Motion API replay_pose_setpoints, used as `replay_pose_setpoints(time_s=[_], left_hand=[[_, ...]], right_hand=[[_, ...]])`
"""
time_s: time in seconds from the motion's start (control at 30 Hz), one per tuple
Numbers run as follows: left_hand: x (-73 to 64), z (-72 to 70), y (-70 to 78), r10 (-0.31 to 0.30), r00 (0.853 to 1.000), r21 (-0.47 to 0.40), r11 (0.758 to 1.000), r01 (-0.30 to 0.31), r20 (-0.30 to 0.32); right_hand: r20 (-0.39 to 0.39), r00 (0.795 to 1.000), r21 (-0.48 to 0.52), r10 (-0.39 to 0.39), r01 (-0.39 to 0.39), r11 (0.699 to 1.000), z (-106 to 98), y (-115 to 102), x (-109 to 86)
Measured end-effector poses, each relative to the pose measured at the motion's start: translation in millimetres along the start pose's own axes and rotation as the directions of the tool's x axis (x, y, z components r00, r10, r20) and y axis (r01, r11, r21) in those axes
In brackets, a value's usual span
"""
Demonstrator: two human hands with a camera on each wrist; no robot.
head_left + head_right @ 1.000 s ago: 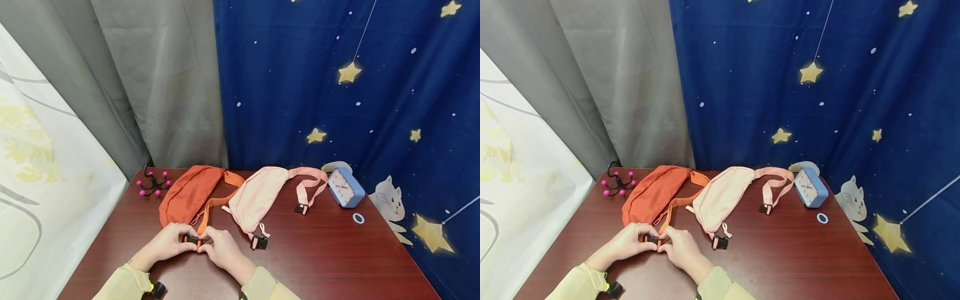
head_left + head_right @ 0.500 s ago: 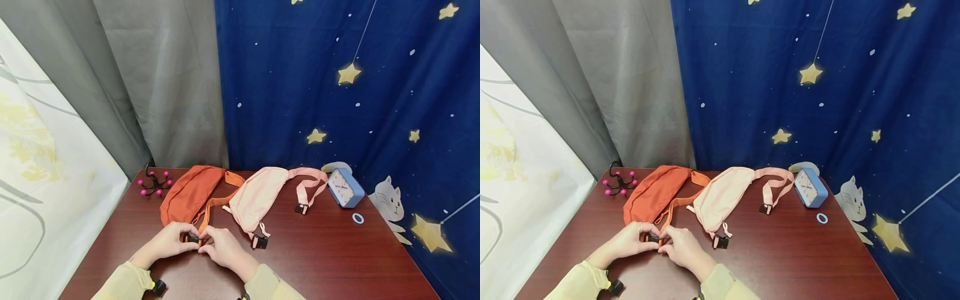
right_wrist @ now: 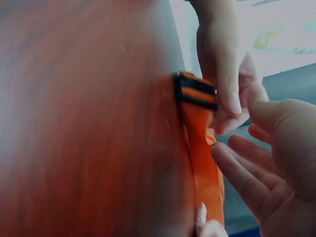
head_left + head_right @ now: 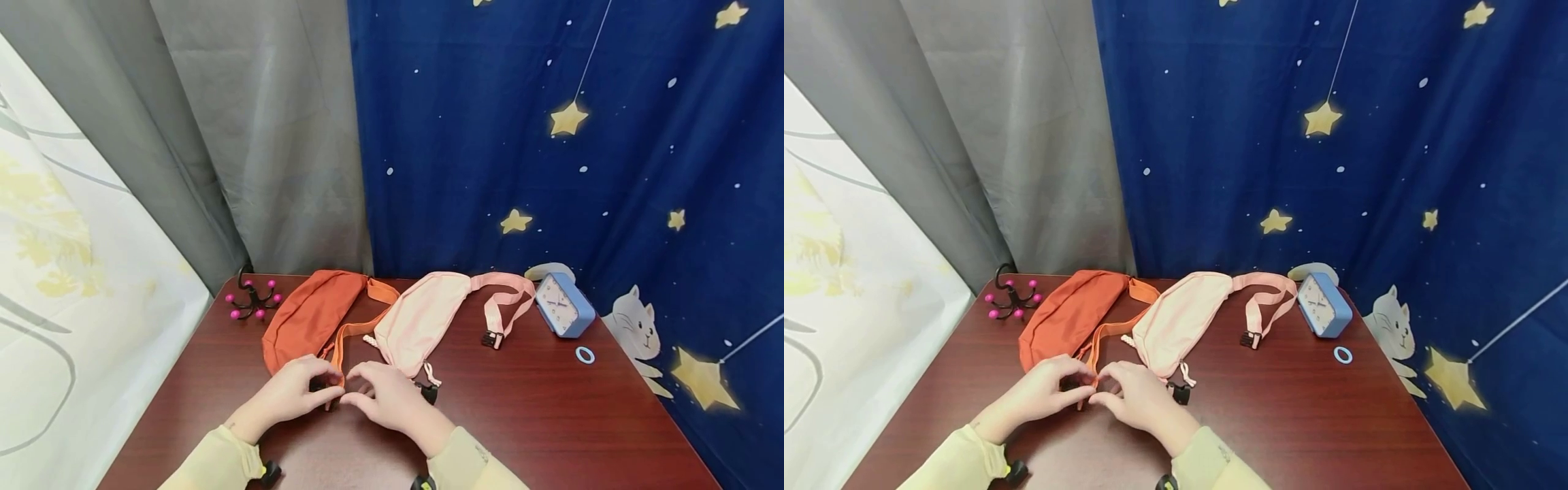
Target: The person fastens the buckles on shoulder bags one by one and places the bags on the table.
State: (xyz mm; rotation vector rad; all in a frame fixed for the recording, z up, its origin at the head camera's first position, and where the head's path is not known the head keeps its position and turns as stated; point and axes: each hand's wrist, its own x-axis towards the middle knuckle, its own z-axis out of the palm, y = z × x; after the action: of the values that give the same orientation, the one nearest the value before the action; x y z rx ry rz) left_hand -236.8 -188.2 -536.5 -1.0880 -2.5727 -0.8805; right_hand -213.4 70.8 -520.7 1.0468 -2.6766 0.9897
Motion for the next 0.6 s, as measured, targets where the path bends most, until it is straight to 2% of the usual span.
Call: replay_pose_setpoints(time_s=[0.13, 0.3, 0.43, 0.6], left_hand=[[13.1, 5.6, 18.7, 0.037, 0.998, 0.073, 0.997, -0.034, -0.043], [29.3, 17.0, 43.4, 0.123, 0.990, 0.095, 0.989, -0.117, -0.061], [40.3, 28.4, 60.6, 0.165, 0.985, 0.112, 0.981, -0.159, -0.052], [52.0, 39.9, 78.6, 0.158, 0.987, 0.131, 0.980, -0.151, -0.042]], right_hand=[[-0.050, 0.999, -0.033, 0.001, -0.002, 0.999, -22, 10, -9.3], [-0.130, 0.992, -0.080, -0.011, 0.000, 0.997, -52, 34, -21.1], [-0.187, 0.982, -0.124, 0.029, -0.052, 0.991, -77, 66, -31.4], [-0.259, 0.960, -0.182, 0.109, -0.159, 0.970, -110, 108, -46.2]])
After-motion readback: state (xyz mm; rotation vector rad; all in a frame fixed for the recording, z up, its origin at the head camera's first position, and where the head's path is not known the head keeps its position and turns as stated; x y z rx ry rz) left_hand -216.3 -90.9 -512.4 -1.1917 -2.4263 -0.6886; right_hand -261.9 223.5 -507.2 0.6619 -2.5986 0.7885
